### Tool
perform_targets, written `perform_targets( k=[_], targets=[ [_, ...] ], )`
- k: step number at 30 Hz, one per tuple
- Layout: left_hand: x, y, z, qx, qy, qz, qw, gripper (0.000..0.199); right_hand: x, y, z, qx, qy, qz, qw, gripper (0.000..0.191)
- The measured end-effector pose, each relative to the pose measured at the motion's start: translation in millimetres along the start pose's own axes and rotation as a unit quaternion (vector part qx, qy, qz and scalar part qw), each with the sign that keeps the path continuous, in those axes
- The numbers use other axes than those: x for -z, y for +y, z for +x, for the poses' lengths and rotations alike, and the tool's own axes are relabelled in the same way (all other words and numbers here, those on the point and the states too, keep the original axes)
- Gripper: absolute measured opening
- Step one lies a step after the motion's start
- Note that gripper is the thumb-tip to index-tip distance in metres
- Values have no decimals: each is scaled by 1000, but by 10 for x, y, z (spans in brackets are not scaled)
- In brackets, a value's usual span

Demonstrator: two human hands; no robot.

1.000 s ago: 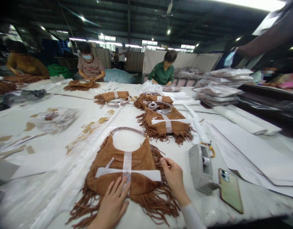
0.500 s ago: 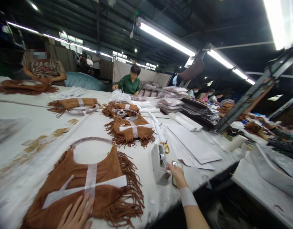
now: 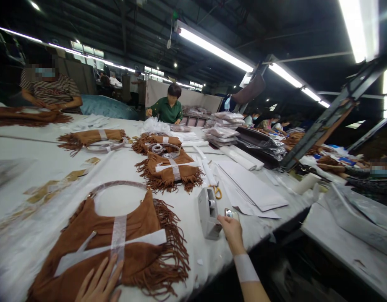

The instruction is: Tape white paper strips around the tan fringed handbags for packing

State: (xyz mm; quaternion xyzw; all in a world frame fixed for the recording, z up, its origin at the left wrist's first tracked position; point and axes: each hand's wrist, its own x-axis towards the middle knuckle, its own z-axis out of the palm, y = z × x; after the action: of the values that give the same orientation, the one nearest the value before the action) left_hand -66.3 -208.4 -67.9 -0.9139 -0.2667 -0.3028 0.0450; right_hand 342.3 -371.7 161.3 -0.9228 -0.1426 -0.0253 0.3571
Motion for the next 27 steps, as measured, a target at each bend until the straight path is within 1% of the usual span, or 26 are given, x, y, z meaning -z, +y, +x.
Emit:
perform_targets(
  k=[4, 7, 11, 14, 17, 20, 22, 24, 25, 26, 27],
  targets=[
    [-11, -3, -27, -7, -21, 14, 1000, 55, 118, 103, -143, -8, 27, -3, 1000, 43],
    [-17, -4, -30, -7, -28, 16, 999, 53, 129, 213, -313, -23, 29, 9, 999, 43],
    [-3, 3, -24, -9, -18, 11, 1000, 54, 11, 361, -516, -53, -16, 48, 997, 48],
    [14, 9, -15, -13, -6, 5, 1000, 57, -100, 441, -562, -57, -38, 57, 996, 53],
    [20, 10, 7, -12, -1, -7, 1000, 60, -130, 516, -544, -43, -28, 29, 998, 54],
    [59, 16, 47, -8, -1, -15, 1000, 62, -55, 632, -582, -32, -15, -24, 999, 47],
    [140, 33, 79, 0, -10, -11, 1000, 63, 2, 700, -655, -28, -11, -62, 998, 41],
    [249, 55, 118, 12, -35, -3, 999, 64, 6, 682, -713, -12, -23, -88, 996, 43],
    [298, 63, 141, 19, -51, 0, 999, 64, -25, 614, -730, -1, -52, -106, 993, 46],
    [338, 67, 164, 28, -66, 0, 997, 64, -80, 496, -746, 29, -92, -111, 989, 48],
    [367, 65, 187, 36, -77, -3, 996, 63, -153, 324, -771, 77, -140, -110, 981, 48]
  ],
)
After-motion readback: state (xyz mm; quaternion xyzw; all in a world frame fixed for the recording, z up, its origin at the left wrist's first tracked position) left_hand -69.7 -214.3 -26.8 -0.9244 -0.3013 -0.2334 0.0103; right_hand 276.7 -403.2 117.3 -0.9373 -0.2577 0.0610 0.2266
